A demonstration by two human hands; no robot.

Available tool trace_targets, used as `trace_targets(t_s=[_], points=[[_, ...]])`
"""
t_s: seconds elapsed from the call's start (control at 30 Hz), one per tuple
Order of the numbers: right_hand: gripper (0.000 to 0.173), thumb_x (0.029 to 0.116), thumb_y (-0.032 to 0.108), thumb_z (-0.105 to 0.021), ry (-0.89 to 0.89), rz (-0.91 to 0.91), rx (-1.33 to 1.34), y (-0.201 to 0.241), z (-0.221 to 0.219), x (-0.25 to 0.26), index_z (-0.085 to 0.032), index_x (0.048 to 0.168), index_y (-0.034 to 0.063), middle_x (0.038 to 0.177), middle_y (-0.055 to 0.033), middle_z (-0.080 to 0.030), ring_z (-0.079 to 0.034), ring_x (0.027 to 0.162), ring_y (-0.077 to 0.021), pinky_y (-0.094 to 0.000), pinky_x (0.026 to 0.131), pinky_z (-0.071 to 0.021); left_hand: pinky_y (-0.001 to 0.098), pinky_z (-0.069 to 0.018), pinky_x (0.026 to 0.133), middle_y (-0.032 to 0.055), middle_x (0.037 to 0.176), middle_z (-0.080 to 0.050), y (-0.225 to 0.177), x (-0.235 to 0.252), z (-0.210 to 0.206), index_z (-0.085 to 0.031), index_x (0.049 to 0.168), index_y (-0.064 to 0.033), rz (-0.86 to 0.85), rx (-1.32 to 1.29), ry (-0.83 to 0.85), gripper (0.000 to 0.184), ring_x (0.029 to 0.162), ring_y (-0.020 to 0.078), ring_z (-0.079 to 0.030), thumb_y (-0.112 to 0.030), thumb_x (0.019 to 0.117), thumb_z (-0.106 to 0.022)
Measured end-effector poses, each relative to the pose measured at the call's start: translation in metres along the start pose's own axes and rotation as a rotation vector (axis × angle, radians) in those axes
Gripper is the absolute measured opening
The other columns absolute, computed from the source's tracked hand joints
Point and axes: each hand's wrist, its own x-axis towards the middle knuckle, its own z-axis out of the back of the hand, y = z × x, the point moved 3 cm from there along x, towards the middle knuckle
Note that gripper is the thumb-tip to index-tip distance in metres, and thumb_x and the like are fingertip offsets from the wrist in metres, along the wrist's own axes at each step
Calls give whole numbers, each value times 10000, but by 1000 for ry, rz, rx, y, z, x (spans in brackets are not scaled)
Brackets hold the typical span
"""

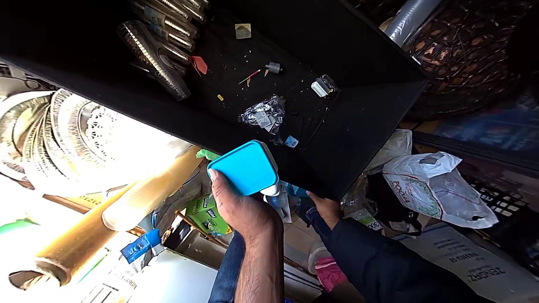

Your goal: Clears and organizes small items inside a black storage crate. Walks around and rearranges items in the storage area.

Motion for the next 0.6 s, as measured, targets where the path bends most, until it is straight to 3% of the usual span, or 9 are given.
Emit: trace_targets(t_s=[0.07, 0.13, 0.23, 0.3, 0.37, 0.4, 0.47, 0.53, 0.6], points=[[850, 740, 589, -841, 234, 17, -357, 17, 23, -9, -623, 1361, 51, 1402, -165, -607, -511, 1380, -296, -509, 1200, -371, 451, -593, 821, 81, 1107, -690, 1, -1, 0, -610, 1260, -146, 5, 9, -2, 431, 1016, 215, -692, -460, 1104, -360], [853, 856, 559, -712, 676, 88, -737, 69, 55, -33, -500, 1479, 16, 1513, -245, -488, -410, 1440, -434, -637, 1199, -284, 450, -591, 822, 86, 1105, -689, 1, 0, 0, -605, 1269, -144, 14, 13, -17, 429, 1020, 219, -690, -462, 1102, -370], [364, 955, 418, -680, 1040, 391, -486, 165, 105, -60, -755, 1126, 106, 1079, -88, -747, -709, 1000, -239, -464, 890, -574, 450, -587, 840, 86, 1106, -685, -1, 3, 1, -600, 1274, -134, 13, 1, -16, 418, 1028, 213, -685, -440, 1105, -371], [275, 1011, 289, -633, 962, 456, 114, 218, 117, -45, -729, 939, 41, 851, -45, -746, -710, 704, -128, -339, 648, -620, 435, -592, 828, 79, 1087, -689, -1, 6, 1, -609, 1259, -130, 7, 5, -15, 421, 1010, 201, -690, -443, 1106, -371], [217, 978, 271, -675, 596, 586, 187, 255, 103, 10, -722, 927, 66, 796, -18, -725, -690, 662, -113, -336, 606, -612, 431, -592, 829, 81, 1083, -691, -4, 9, 1, -614, 1265, -131, 4, 6, -20, 421, 1005, 200, -691, -443, 1105, -380], [234, 937, 296, -733, 444, 643, 89, 268, 87, 49, -720, 1026, 81, 884, -32, -731, -707, 754, -147, -380, 678, -625, 431, -590, 827, 82, 1079, -690, -5, 10, 0, -614, 1260, -131, 0, 5, -24, 418, 1000, 202, -689, -444, 1104, -385], [674, 798, 399, -869, 281, 701, -194, 280, 37, 129, -608, 1350, 113, 1219, -98, -697, -687, 1095, -268, -521, 918, -588, 427, -602, 802, 81, 1061, -694, -7, 13, -1, -617, 1254, -127, -18, 4, -18, 425, 974, 197, -698, -447, 1105, -379], [1133, 644, 381, -963, 273, 791, -513, 286, -23, 183, -372, 1586, 163, 1571, -156, -449, -430, 1446, -378, -625, 1129, -415, 418, -610, 775, 82, 1044, -694, -9, 16, -4, -608, 1248, -125, -22, -2, -9, 427, 944, 196, -706, -448, 1107, -368], [1346, 570, 324, -995, 340, 871, -811, 284, -79, 203, -206, 1656, 237, 1684, -168, -256, -220, 1551, -418, -690, 1209, -215, 413, -615, 754, 85, 1037, -698, -12, 20, -4, -609, 1247, -130, -15, -4, -22, 424, 933, 199, -711, -449, 1106, -366]])
